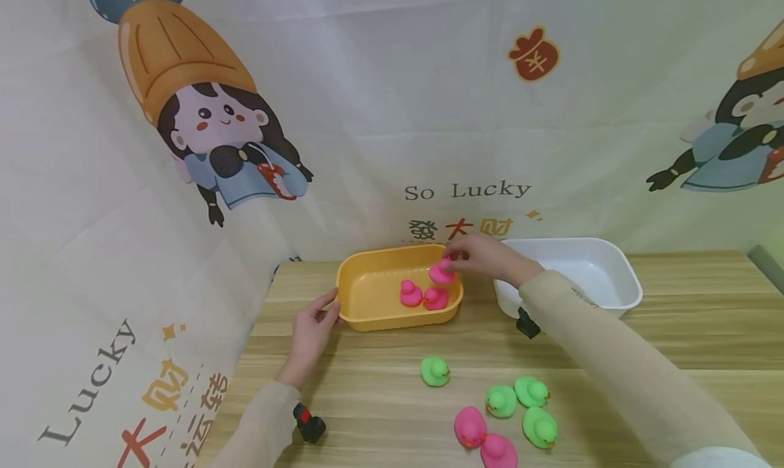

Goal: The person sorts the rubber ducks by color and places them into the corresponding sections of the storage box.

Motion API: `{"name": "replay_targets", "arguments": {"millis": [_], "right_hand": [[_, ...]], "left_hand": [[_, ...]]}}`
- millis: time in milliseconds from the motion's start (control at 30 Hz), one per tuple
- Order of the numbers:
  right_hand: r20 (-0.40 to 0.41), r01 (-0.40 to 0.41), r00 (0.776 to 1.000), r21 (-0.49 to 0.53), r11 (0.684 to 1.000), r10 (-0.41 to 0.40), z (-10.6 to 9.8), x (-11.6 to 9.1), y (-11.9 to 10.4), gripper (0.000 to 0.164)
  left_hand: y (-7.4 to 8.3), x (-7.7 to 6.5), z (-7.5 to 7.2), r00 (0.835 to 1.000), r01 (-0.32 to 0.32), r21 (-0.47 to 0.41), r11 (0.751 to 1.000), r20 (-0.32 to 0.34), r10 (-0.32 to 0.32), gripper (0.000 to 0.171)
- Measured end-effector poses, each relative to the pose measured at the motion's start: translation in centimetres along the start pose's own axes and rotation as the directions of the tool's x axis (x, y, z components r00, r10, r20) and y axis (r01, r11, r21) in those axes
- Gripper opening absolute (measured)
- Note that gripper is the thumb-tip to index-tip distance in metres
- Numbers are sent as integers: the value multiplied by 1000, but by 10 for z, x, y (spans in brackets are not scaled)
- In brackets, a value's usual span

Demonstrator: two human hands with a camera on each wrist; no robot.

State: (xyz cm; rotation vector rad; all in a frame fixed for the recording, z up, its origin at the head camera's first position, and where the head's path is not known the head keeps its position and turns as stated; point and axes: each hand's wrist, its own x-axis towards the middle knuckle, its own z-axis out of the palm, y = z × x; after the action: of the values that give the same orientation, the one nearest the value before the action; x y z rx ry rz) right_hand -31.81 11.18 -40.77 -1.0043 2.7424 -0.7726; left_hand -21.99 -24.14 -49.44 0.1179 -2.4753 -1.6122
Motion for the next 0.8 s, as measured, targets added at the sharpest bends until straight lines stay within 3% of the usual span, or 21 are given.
{"name": "replay_targets", "arguments": {"millis": [167,367,567,800], "right_hand": [[-5,-55,999,-25,998,54,8,13,2,30],[-32,-61,998,-45,997,60,20,25,2,27],[-26,-70,997,-144,987,67,27,33,0,27],[40,-72,995,-268,961,86,30,38,0,25]], "left_hand": [[1,-1,-1,1000,5,16,1000,-5,-5,37],[1,-1,-1,1000,4,18,1000,-6,-4,37],[1,0,-2,1000,5,20,1000,-4,-5,37],[1,0,0,1000,-3,12,1000,3,3,36]]}}
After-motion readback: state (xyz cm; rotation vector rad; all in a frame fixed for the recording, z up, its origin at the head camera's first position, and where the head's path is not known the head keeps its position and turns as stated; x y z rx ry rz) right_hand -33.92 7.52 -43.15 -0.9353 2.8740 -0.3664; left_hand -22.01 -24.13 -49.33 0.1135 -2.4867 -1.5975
